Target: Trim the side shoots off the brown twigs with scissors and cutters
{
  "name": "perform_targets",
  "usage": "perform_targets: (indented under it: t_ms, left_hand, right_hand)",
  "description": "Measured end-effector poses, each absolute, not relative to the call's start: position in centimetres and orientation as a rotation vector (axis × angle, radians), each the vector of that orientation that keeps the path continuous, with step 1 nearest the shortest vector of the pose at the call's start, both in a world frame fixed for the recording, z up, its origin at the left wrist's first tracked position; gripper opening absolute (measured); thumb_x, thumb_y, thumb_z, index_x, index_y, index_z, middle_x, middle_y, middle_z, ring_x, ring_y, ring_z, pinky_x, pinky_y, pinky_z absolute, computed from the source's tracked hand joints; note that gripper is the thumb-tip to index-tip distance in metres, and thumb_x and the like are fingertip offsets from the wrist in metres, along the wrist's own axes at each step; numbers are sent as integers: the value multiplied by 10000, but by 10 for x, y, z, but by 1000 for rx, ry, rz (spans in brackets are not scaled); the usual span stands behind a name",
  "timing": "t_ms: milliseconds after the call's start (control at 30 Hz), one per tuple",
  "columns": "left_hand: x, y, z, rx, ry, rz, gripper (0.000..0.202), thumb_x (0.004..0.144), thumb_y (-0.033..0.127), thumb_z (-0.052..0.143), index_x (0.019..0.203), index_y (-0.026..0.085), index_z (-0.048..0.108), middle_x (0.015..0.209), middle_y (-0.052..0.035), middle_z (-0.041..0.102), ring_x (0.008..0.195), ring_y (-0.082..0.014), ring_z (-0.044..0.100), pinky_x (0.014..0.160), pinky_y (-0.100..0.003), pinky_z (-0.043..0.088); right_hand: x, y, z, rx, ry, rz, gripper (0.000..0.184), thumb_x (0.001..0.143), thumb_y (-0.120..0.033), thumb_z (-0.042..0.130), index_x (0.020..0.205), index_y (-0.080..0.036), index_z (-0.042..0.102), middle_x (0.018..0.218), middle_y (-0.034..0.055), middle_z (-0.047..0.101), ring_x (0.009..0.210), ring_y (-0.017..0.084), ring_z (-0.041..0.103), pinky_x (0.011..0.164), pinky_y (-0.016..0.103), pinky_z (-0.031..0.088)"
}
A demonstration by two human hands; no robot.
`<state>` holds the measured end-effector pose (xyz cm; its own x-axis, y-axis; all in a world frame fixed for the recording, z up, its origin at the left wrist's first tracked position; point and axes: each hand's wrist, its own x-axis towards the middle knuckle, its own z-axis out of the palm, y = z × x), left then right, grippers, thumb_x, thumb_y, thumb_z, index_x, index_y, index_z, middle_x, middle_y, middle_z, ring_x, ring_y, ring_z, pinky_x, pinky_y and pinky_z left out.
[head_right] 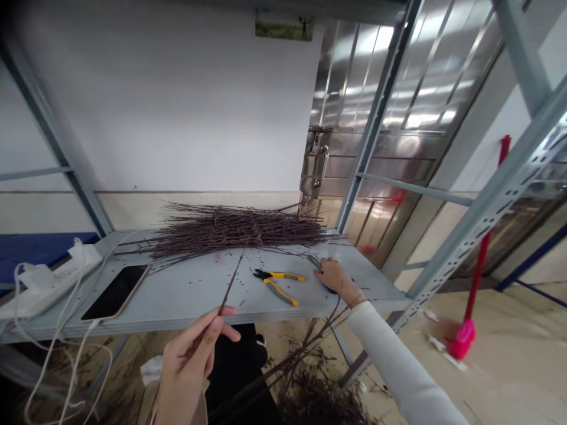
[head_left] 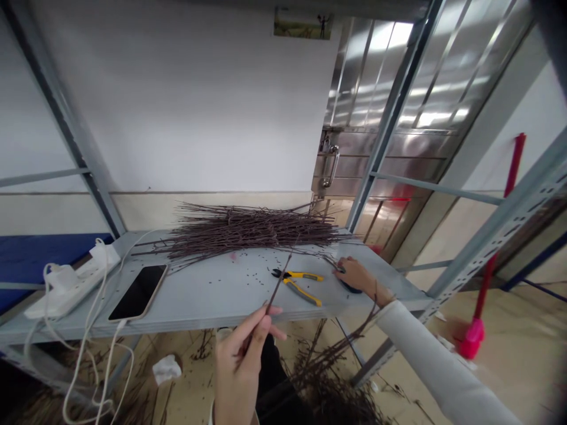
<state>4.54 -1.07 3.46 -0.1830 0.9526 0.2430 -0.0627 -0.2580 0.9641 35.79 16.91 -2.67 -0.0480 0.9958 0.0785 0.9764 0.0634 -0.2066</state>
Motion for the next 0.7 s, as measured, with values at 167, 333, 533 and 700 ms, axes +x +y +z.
perform_targets:
  t_ms: [167,333,533,700]
  left_hand:
    - [44,-11,32,1285,1148,1553,288,815,400,598,952,205,759,738,-51,748,366,-59,305,335,-209,293]
    - [40,-15,29,1307,1177,1545,292,827,388,592,994,210,750,731,-45,748,356,-58,315,327,-205,290]
    - [39,-20,34,1349,1210,1553,305,821,394,594,994,198,751,742,-49,750,362,-75,390,326,-211,328]
    - [41,-21,38,1336,1215,1596,274,815,387,601,952,212,761,675,-36,735,421,-109,514,358,-205,400]
  right_hand:
    - [302,159,-19,-1626,-2494,330,430,791,-444,608,1126,-175,607,1137,106,610,1030,230,580,910,342,447]
    - [285,156,-21,-1613,-2574,337,646,630,-483,724,1154,-143,560,1147,150,576,1077,293,536,905,384,433]
    - [287,158,-26,-1776,-2579,314,806,548,-448,755,1239,-136,480,1180,186,540,1041,333,552,858,405,434]
    - [272,153,-29,-1829,-2502,259,601,630,-331,652,1160,-90,501,1197,239,509,1091,370,498,862,441,406]
